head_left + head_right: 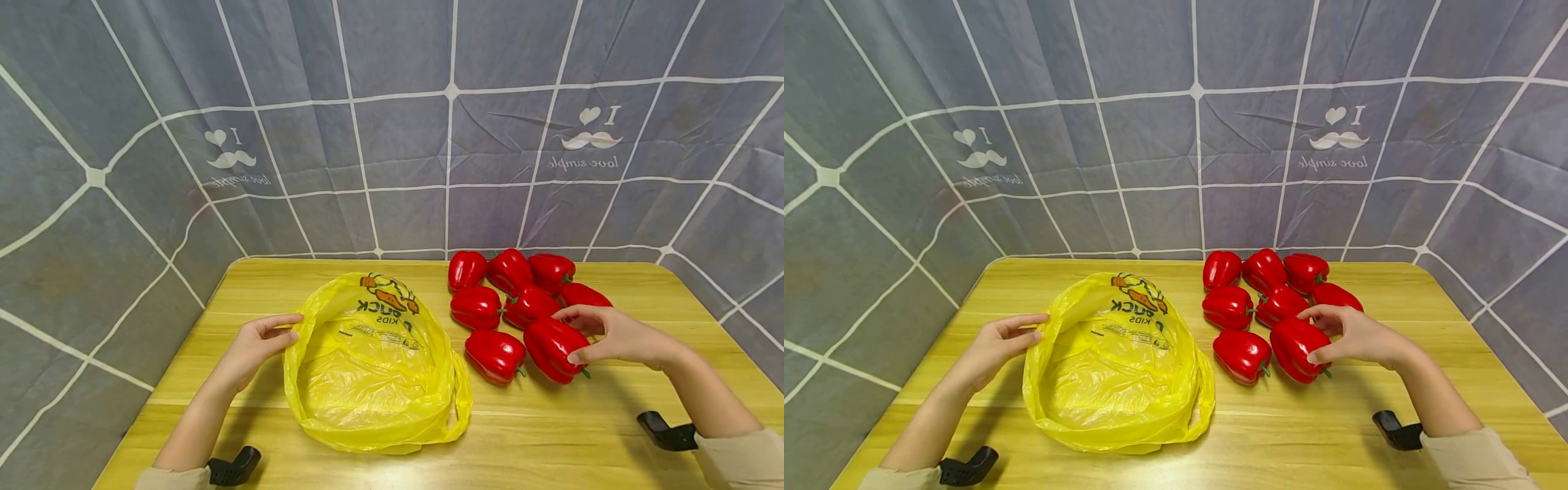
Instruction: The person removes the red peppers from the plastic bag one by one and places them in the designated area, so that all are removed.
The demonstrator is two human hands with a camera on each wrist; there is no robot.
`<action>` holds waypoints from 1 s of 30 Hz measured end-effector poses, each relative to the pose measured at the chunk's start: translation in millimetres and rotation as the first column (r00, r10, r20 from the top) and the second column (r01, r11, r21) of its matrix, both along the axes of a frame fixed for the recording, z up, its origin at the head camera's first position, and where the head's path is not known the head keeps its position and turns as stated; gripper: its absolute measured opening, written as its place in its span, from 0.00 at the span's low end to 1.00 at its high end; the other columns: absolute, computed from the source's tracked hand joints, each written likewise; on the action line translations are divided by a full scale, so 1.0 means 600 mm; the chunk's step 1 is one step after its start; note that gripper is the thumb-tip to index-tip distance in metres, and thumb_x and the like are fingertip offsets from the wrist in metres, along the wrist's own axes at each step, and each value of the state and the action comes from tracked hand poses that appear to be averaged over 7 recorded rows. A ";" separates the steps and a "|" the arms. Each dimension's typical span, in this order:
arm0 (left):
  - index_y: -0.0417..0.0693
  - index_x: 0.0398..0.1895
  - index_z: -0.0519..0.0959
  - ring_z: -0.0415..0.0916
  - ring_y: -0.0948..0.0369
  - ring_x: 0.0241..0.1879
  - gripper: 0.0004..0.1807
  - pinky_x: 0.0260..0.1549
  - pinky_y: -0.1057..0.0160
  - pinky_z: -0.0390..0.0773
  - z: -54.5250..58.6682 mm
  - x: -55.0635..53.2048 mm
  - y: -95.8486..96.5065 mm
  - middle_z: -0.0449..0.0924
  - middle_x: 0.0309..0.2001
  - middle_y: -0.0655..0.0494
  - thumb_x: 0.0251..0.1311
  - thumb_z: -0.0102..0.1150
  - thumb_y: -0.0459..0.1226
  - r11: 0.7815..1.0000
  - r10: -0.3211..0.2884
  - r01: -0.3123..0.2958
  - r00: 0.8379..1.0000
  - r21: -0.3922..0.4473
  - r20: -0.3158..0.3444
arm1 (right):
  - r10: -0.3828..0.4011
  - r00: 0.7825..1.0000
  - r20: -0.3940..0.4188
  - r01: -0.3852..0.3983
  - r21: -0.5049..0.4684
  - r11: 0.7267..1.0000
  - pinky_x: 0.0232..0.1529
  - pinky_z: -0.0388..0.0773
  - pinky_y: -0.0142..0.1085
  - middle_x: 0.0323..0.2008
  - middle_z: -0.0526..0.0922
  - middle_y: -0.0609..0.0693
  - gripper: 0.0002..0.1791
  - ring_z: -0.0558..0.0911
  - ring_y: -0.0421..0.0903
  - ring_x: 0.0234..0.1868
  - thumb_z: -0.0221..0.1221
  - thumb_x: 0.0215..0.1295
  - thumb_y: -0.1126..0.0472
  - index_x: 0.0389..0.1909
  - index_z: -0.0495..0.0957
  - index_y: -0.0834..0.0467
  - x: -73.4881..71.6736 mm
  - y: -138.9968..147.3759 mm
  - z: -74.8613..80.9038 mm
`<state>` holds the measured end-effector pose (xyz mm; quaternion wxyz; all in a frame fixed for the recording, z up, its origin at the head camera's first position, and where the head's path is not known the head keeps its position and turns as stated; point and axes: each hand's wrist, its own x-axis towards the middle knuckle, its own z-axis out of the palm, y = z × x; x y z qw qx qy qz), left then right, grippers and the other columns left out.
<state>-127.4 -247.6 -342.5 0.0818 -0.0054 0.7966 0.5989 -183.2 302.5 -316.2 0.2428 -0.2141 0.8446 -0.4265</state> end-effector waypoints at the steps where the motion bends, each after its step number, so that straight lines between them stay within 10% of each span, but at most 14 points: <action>1: 0.27 0.59 0.68 0.74 0.70 0.42 0.24 0.42 0.71 0.74 0.000 0.000 0.000 0.68 0.57 0.33 0.62 0.56 0.32 1.000 -0.001 0.001 1.000 0.000 0.000 | -0.002 1.000 0.001 0.002 -0.001 1.000 0.37 0.78 0.38 0.46 0.75 0.60 0.30 0.75 0.41 0.43 0.64 0.54 0.63 0.57 0.67 0.65 0.000 0.001 -0.001; 30: 0.27 0.59 0.68 0.74 0.69 0.43 0.25 0.43 0.71 0.74 -0.001 -0.001 0.000 0.68 0.57 0.33 0.61 0.56 0.33 1.000 -0.012 0.012 1.000 0.003 -0.013 | -0.047 0.999 -0.020 0.047 0.015 0.999 0.39 0.75 0.34 0.47 0.73 0.60 0.32 0.72 0.37 0.44 0.65 0.54 0.61 0.59 0.68 0.66 -0.012 0.003 -0.050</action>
